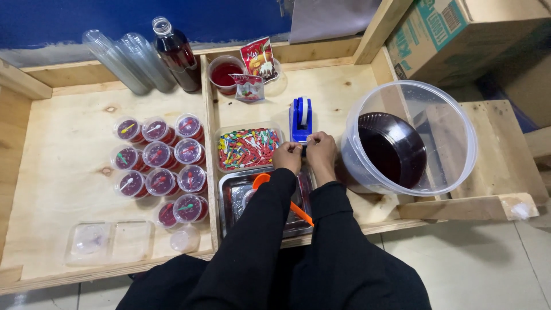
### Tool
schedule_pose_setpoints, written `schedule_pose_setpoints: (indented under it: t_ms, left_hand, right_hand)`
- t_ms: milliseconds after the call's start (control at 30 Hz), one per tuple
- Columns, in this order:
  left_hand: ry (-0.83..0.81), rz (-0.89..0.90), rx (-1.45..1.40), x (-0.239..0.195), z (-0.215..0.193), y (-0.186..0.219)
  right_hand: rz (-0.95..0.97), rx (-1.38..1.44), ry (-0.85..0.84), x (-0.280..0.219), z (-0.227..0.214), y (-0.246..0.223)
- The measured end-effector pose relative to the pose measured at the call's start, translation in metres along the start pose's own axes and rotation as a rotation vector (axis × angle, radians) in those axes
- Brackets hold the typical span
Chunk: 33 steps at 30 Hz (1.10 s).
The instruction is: Filling small plastic cups with jelly from a large container using a spoon.
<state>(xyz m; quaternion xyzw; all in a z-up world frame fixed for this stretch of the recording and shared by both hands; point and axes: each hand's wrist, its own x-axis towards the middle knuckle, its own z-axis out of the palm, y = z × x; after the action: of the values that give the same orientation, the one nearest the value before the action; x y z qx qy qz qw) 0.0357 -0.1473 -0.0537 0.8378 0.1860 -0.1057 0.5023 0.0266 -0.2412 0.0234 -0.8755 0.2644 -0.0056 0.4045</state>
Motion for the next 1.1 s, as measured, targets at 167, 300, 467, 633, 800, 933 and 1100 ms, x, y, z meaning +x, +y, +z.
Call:
schedule_pose_setpoints:
  t_ms: [167, 300, 467, 633, 800, 933, 1100]
  left_hand:
    - [-0.033, -0.026, -0.019, -0.001, 0.003, -0.002]
    - [-0.052, -0.039, -0.037, 0.007, 0.013, -0.01]
    - [-0.055, -0.064, -0.03, 0.011, 0.014, -0.014]
    - [-0.08, -0.08, -0.01, -0.001, 0.007, -0.005]
    - [-0.084, -0.077, 0.013, -0.001, 0.009, -0.004]
    - [-0.101, -0.077, -0.006, -0.003, 0.006, -0.002]
    - [-0.123, -0.068, -0.002, -0.01, -0.002, 0.004]
  right_hand:
    - [0.079, 0.106, -0.032, 0.019, 0.025, 0.03]
    - [0.129, 0.405, -0.019, 0.027, 0.039, 0.048]
    - [0.143, 0.567, 0.024, 0.01, 0.041, 0.037]
    - [0.174, 0.635, 0.07, 0.0, 0.042, 0.036]
    - [0.163, 0.637, 0.112, 0.0, 0.045, 0.037]
    - [0.161, 0.636, 0.145, 0.006, 0.053, 0.044]
    - [0.115, 0.507, 0.203, 0.007, 0.055, 0.044]
